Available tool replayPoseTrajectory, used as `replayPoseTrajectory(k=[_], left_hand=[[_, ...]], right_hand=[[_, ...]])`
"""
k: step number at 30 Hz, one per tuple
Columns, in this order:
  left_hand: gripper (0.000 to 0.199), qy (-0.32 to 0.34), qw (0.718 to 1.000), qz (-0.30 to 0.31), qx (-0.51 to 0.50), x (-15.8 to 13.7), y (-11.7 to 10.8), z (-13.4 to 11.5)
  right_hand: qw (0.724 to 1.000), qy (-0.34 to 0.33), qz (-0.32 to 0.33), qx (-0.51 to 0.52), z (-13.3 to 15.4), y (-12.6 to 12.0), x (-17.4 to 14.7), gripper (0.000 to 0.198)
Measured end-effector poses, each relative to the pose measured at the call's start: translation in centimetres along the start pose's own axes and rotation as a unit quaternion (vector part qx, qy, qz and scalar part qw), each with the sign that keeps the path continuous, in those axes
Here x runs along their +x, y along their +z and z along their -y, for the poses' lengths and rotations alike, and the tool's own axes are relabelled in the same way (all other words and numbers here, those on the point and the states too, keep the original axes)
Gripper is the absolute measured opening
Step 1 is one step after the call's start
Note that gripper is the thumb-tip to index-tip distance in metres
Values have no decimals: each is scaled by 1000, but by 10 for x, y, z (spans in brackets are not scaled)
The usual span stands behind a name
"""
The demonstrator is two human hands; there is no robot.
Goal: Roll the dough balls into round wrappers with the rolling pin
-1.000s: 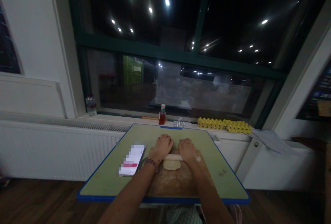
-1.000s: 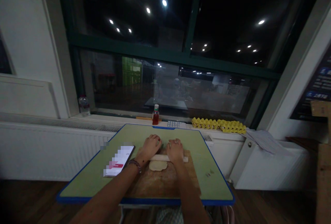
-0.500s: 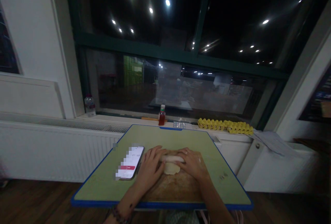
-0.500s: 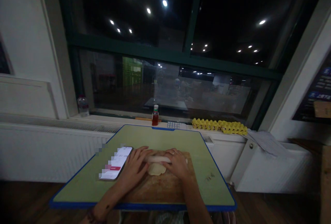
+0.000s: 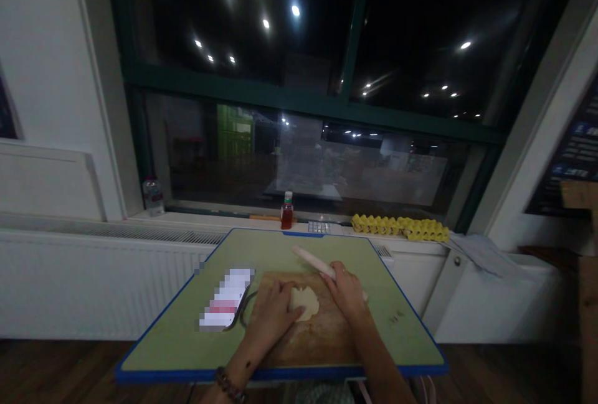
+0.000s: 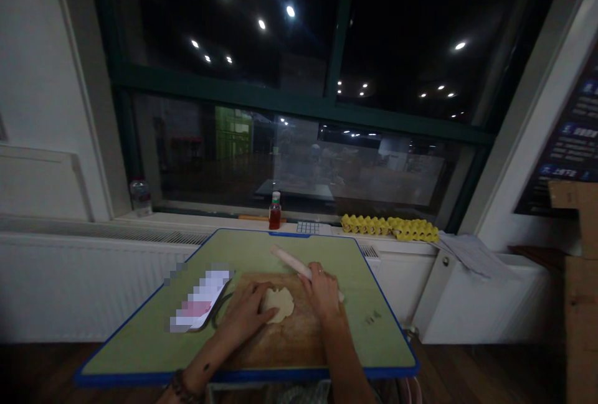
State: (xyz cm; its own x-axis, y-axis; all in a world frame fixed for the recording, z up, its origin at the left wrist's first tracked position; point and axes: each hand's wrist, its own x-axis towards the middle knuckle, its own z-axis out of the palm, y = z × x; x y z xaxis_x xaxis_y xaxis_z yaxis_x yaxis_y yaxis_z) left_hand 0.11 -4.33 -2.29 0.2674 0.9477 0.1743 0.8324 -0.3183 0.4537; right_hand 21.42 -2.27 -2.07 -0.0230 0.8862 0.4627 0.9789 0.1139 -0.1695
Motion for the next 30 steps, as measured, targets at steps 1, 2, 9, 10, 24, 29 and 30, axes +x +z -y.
replayPoseTrajectory(k=[1,2,9,10,24,29,30], left_hand=[[50,-3,1000,8,-17,1,-1,0],[50,-4,999,15,-35,1,-2,0],[32,23,995,-13,-97,-1,-7,0],[28,30,993,-23,-110,-1,-8,-1],[48,23,899,-99,-426,4,10,-11],[48,39,932,-118,-340,-1,13,-7],[47,37,941,-112,-318,-2,11,-7]], right_hand=[[1000,-2,1,-4,0,1,0,28],[1000,-6,2,-7,0,1,0,27],[1000,-10,14,8,5,-6,-2,26],[1000,-9,14,11,6,-8,-3,25],[1000,-12,10,17,5,-8,-2,25],[1000,-19,2,24,5,-11,-3,24],[999,-21,2,26,5,-11,-3,24]])
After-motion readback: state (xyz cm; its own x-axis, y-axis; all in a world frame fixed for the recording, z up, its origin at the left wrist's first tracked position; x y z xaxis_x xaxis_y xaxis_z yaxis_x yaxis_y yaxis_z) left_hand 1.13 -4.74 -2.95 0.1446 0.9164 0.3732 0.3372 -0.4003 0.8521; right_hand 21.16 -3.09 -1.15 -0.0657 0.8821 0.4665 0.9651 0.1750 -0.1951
